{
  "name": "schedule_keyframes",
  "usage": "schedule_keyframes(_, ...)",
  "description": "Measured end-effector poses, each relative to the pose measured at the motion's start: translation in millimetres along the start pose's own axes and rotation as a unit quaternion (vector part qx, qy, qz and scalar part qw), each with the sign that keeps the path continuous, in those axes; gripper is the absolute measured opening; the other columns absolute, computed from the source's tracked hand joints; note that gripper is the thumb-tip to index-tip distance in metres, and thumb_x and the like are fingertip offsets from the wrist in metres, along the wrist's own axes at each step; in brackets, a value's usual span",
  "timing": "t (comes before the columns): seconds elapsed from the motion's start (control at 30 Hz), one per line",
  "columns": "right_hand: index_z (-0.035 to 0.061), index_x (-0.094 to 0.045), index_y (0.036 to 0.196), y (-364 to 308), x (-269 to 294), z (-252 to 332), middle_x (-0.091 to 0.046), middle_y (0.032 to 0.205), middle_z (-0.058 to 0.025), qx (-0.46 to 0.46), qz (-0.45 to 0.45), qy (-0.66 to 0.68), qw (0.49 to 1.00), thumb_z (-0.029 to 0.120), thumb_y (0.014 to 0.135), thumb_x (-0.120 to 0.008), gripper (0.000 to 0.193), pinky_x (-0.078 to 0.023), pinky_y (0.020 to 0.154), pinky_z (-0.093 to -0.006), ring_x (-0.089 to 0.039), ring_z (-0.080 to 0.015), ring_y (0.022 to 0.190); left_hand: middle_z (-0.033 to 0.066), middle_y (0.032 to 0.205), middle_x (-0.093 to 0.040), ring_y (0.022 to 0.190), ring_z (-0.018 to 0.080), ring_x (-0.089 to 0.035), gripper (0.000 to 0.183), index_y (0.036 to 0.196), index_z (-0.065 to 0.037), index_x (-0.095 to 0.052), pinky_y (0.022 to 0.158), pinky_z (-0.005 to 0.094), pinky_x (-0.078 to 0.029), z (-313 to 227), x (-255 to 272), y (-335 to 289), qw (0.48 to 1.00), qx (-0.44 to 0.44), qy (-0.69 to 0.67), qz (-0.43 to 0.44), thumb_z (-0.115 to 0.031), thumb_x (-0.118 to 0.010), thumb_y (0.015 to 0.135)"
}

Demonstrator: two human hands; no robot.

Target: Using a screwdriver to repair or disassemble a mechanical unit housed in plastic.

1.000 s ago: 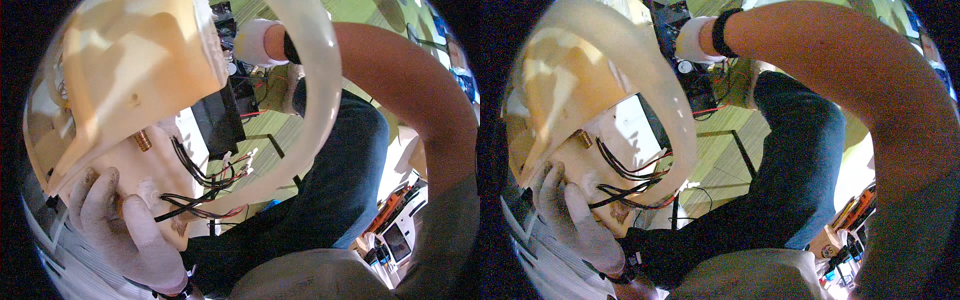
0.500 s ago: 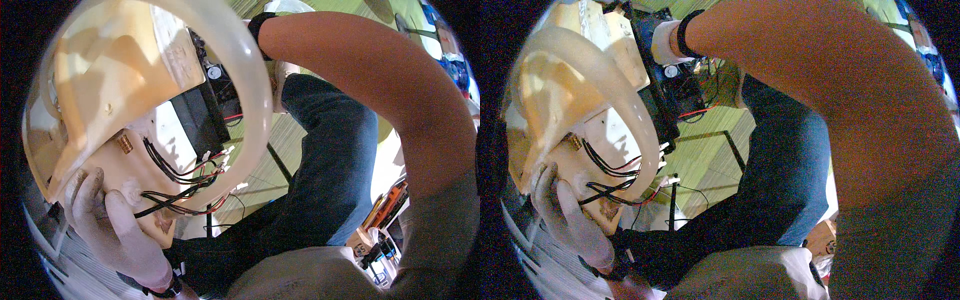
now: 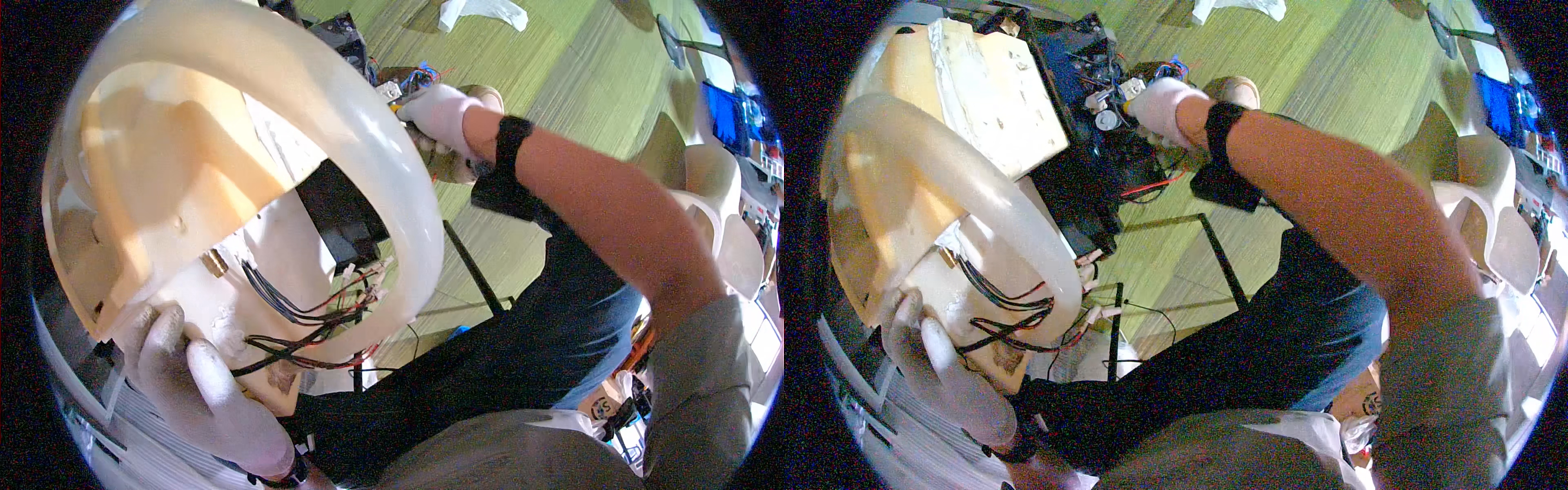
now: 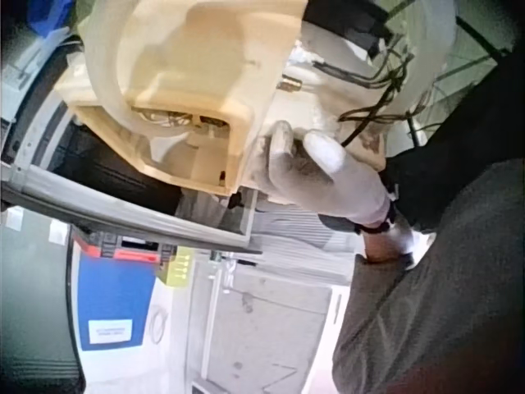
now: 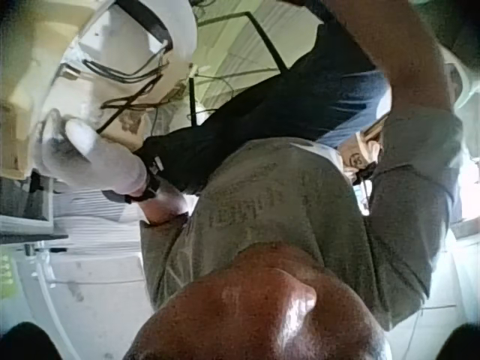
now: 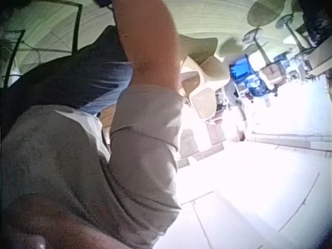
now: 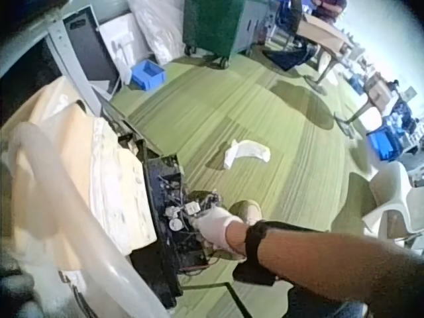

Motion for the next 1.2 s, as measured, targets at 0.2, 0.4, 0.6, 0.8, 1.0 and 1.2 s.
schedule_keyframes(0.2,0.0059,-0.062,0.105,1.8,-34.9,1.3,-0.067,0.088,-0.0157,0.039,-0.159,0.056,0.985,0.021,0.086,-0.047,0.029,-0.052,0.075,-0.0391,-0.065,-0.0321,0.082,0.0193,0.121,-0.047,0.114,0.0312,-0.045,0.031,0.109,0.003,-0.051,0.101,0.0435,-0.033,9.6,6.0,-6.6,1.000,0.013,-0.008,-0.005,-0.017,-0.047,0.086)
schedule_keyframes(0.4,0.0020,-0.064,0.101,-8.3,-28.4,9.8,-0.065,0.097,-0.0218,0.004,-0.206,0.053,0.977,0.023,0.082,-0.047,0.033,-0.049,0.082,-0.0405,-0.062,-0.0385,0.091,0.0246,0.123,-0.049,0.115,0.0353,-0.046,0.039,0.111,0.005,-0.052,0.101,0.0469,-0.034,-7.4,9.7,-6.5,0.992,-0.024,0.115,0.039,-0.028,-0.045,0.091)
schedule_keyframes(0.6,0.0031,-0.064,0.103,-9.5,-39.3,23.5,-0.064,0.096,-0.0233,0.001,-0.210,0.017,0.977,0.023,0.082,-0.047,0.034,-0.049,0.083,-0.0420,-0.061,-0.0386,0.092,0.0262,0.125,-0.047,0.118,0.0384,-0.044,0.042,0.110,0.007,-0.051,0.104,0.0496,-0.031,9.7,11.3,-7.1,0.999,-0.033,0.034,0.005,-0.029,-0.043,0.091)
schedule_keyframes(0.8,0.0025,-0.064,0.100,-5.2,-46.2,28.5,-0.065,0.099,-0.0215,-0.007,-0.206,0.013,0.979,0.021,0.081,-0.047,0.032,-0.049,0.084,-0.0418,-0.061,-0.0378,0.095,0.0257,0.126,-0.047,0.119,0.0386,-0.043,0.042,0.111,0.007,-0.051,0.105,0.0501,-0.029,22.6,14.8,-7.1,0.995,-0.044,0.080,0.038,-0.028,-0.042,0.090)
schedule_keyframes(1.0,0.0031,-0.066,0.098,-3.9,-43.0,33.6,-0.065,0.099,-0.0209,-0.025,-0.171,-0.016,0.985,0.021,0.080,-0.049,0.031,-0.050,0.084,-0.0410,-0.063,-0.0359,0.095,0.0263,0.126,-0.047,0.120,0.0386,-0.042,0.040,0.111,0.008,-0.051,0.105,0.0501,-0.029,23.8,12.4,-8.5,1.000,-0.020,0.016,-0.004,-0.025,-0.042,0.091)
schedule_keyframes(1.2,0.0021,-0.069,0.091,4.9,-44.3,32.0,-0.067,0.094,-0.0205,-0.019,-0.187,-0.022,0.982,0.020,0.079,-0.051,0.028,-0.052,0.079,-0.0410,-0.064,-0.0363,0.090,0.0256,0.126,-0.048,0.121,0.0380,-0.042,0.039,0.111,0.008,-0.052,0.105,0.0497,-0.029,8.1,11.2,-7.1,0.998,-0.041,0.051,0.011,-0.024,-0.044,0.089)
Point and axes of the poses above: each hand's wrist, its own y-axis towards the middle knuckle, its own x-axis out of the back of the hand, z = x × y, the point moved 4 cm from there along y, towards the middle knuckle
